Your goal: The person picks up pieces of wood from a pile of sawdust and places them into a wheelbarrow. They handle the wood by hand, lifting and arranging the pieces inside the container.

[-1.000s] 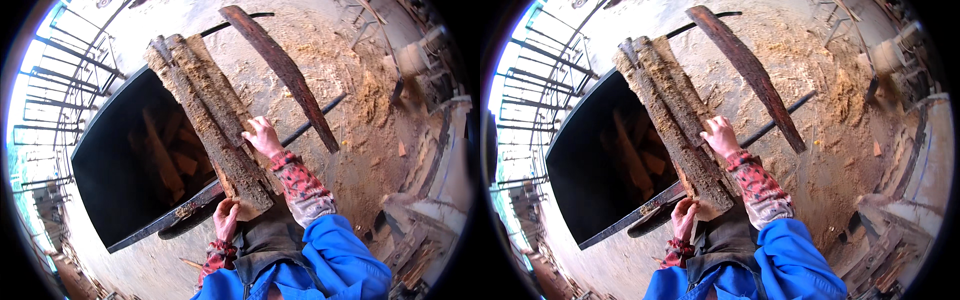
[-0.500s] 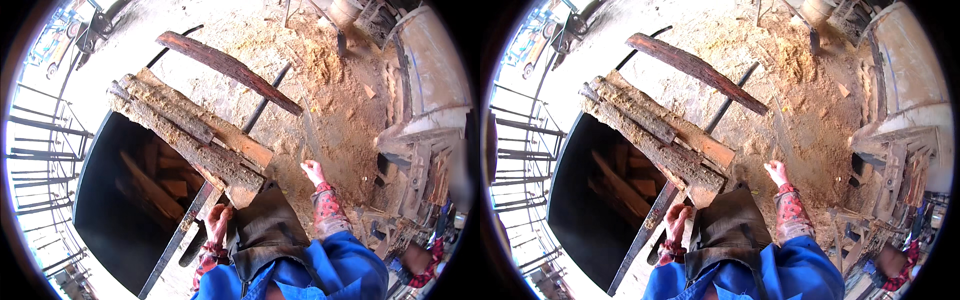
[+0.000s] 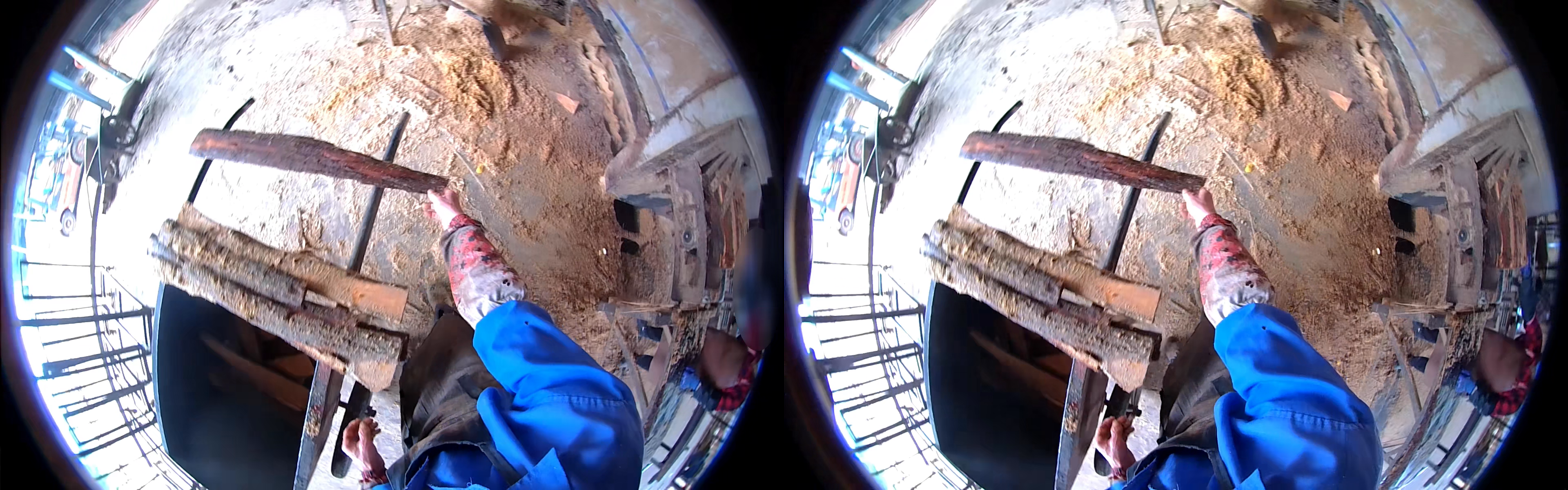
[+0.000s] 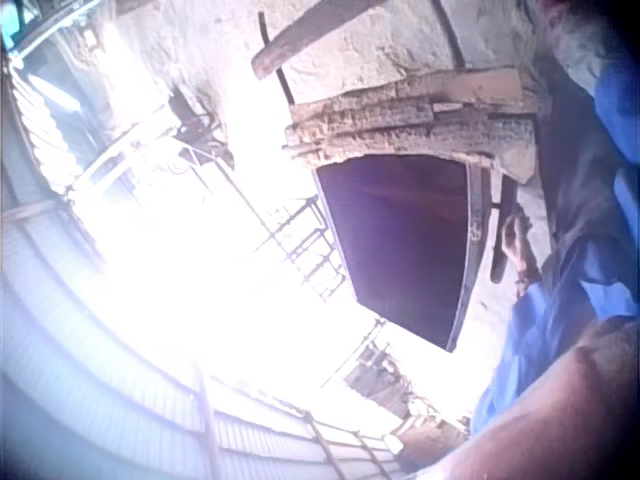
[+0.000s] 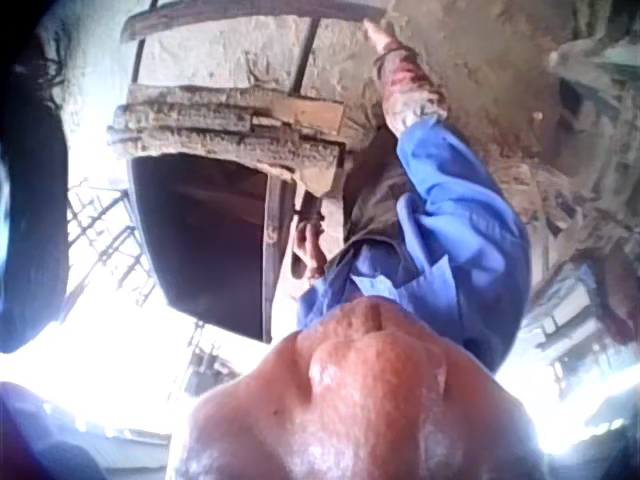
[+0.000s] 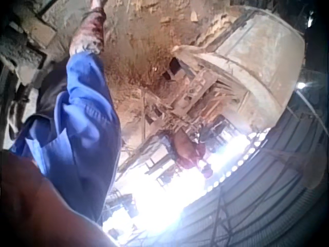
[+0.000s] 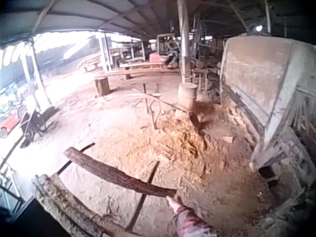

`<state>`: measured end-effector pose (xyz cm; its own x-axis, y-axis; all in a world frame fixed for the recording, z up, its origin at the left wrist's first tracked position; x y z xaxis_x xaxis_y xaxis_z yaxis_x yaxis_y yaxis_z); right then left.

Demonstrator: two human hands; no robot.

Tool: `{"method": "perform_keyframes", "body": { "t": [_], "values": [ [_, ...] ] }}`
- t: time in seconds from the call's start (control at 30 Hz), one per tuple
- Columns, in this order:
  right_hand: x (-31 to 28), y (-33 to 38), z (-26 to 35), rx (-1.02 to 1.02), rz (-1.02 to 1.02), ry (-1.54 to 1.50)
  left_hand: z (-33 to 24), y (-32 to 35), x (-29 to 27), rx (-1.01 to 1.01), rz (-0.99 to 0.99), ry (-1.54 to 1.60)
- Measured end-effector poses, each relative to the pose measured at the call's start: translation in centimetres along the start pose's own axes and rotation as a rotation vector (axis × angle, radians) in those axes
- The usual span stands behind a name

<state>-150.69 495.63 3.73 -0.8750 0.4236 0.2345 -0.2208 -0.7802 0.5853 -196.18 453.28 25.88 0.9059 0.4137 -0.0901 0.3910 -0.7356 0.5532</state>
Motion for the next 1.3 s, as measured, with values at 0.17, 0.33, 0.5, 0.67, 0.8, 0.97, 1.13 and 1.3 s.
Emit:
{"method": "perform_keyframes", "body": {
  "t": [0.17,0.33,0.5,0.67,0.8,0.97,1.13,1.3],
  "values": [
    [-1.9,0.3,2.0,0.063,0.100,0.158,-0.2,-0.7,3.2,-0.061,0.061,0.004],
    [-8.4,7.8,-1.1,-0.200,-0.050,0.556,-3.9,-1.7,8.0,0.009,0.265,-0.158],
    [-19.2,21.9,-14.4,-0.008,-0.129,0.768,-3.7,-2.7,9.8,0.057,0.511,-0.346],
    [-29.3,40.8,-28.4,0.276,-0.344,0.465,-6.8,-0.5,13.5,0.117,0.677,-0.498],
    [-32.5,51.0,-35.9,0.399,-0.577,0.100,-7.0,1.1,16.4,0.182,0.850,-0.462],
    [-33.4,54.3,-36.5,0.321,-0.675,0.091,-7.0,5.0,23.8,0.309,1.092,-0.490],
    [-36.7,54.7,-32.1,0.083,-0.692,0.318,-6.1,13.9,34.5,0.459,1.416,-0.559],
    [-41.6,60.6,-35.7,0.186,-0.791,0.062,-4.9,29.5,45.8,0.568,1.551,-0.805]
  ]
}}
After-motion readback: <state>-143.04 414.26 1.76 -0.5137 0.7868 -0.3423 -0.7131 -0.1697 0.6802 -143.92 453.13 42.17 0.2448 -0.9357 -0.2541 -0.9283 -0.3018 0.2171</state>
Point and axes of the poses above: each hand's wrist, its own y-axis away from the middle knuckle, its own x-axis out of the palm, z = x × y, the point moved 10 cm from there along -y, towards the middle knuckle, and after that the axes turned 7 degrees about z, right-handed, at the moved point
